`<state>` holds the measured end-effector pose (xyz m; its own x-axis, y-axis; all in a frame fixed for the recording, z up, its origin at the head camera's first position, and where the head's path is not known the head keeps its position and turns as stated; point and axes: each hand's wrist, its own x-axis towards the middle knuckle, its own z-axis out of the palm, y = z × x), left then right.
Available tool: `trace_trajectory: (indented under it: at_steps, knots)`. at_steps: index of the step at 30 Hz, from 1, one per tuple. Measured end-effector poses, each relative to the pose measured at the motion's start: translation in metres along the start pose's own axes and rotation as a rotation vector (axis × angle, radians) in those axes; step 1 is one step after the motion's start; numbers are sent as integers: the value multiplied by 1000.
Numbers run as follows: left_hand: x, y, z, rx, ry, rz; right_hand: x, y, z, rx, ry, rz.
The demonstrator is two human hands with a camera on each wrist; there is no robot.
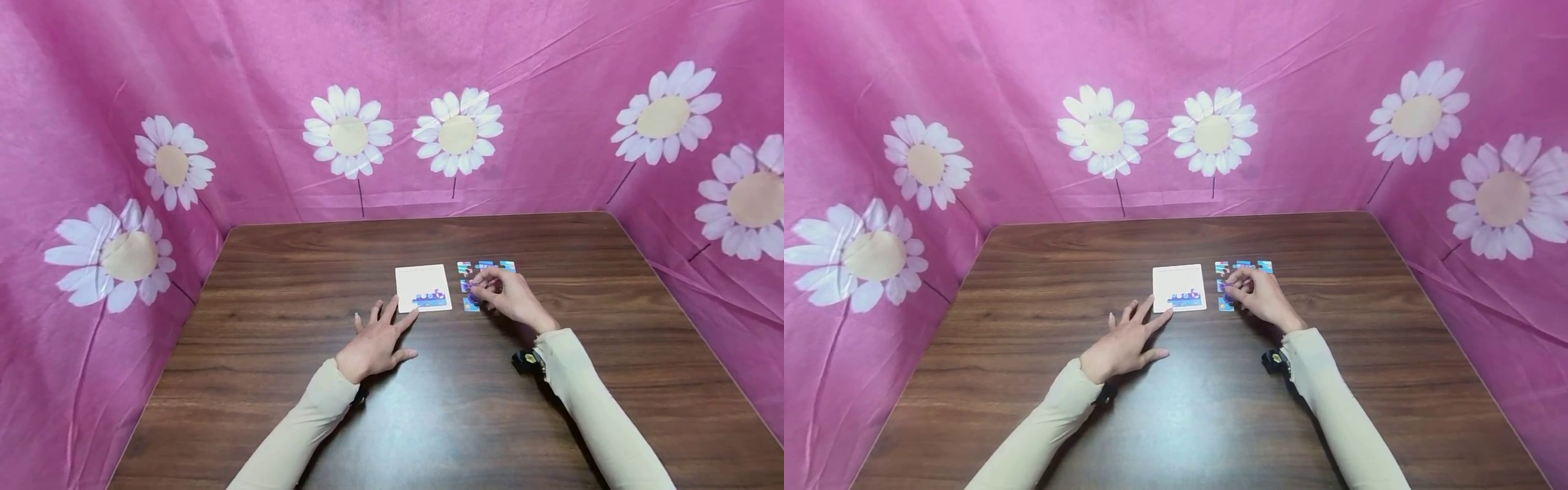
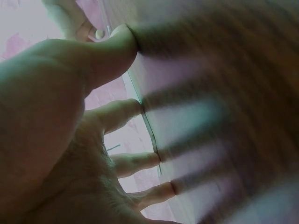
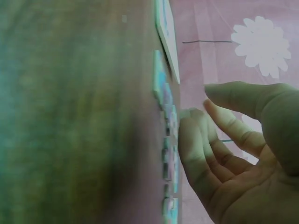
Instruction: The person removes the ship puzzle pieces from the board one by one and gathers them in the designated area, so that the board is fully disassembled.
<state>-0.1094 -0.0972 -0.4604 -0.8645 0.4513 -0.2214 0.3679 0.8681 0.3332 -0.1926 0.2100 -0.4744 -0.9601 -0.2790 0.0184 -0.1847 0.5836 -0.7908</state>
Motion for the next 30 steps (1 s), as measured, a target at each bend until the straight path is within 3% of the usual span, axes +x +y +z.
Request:
trace_trajectory:
  at_steps: [16,22,30]
  knots:
    - [3,-3,2,-10,-5,-10,31,-39,-4,-51,60,-89]
    - [4,-3,2,0,-10,-13,42,-49,6,-83,30,-140]
    - [5,-2,2,3,-14,-23,49,-55,28,-94,-59,-148]
